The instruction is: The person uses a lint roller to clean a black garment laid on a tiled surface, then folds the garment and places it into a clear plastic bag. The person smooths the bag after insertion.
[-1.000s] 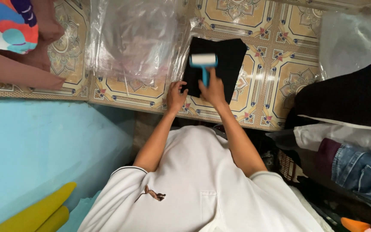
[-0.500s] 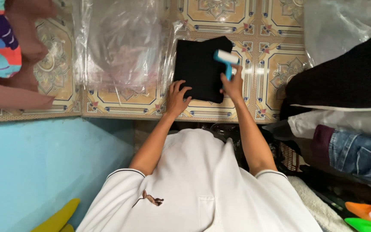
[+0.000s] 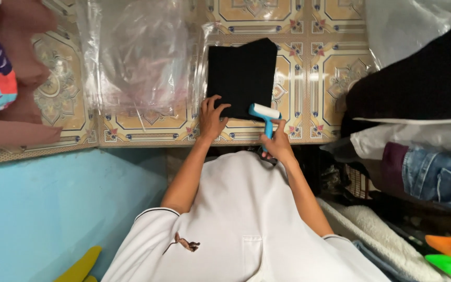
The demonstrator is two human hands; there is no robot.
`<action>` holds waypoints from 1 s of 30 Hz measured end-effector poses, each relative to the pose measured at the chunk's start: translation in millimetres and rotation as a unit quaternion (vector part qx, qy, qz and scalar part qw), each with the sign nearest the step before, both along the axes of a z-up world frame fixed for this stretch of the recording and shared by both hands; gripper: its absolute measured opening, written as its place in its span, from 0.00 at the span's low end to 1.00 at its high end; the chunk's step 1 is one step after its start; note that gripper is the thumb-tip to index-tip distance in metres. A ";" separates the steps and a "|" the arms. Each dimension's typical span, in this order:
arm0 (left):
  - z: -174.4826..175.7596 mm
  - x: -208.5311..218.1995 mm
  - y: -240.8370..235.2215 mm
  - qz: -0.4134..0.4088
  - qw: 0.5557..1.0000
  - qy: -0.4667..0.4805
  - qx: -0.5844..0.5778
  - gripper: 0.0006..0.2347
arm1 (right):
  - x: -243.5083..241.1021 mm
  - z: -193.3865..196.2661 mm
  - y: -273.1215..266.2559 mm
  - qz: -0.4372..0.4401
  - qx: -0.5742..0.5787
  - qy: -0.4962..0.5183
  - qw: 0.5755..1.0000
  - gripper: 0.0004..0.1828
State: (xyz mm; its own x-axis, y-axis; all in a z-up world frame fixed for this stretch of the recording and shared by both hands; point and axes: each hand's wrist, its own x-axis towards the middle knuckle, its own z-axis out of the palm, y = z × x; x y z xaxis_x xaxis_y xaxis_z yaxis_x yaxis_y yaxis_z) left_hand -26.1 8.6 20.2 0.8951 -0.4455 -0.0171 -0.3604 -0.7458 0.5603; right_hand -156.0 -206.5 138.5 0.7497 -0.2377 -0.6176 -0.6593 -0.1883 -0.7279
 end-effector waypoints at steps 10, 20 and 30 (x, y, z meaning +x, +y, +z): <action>-15.5 2.1 -2.1 -0.006 1.000 -0.012 0.009 0.18 | 142.2 -50.4 -57.5 -0.005 -0.164 -0.153 0.974 0.25; -38.6 11.2 2.4 -0.017 0.999 -0.049 0.009 0.19 | 39.2 60.4 -2.8 0.222 -0.160 0.038 0.961 0.37; 7.3 3.6 -1.7 -0.096 0.995 -0.011 0.039 0.25 | 57.4 -42.3 -51.1 0.022 -0.294 -0.115 0.949 0.31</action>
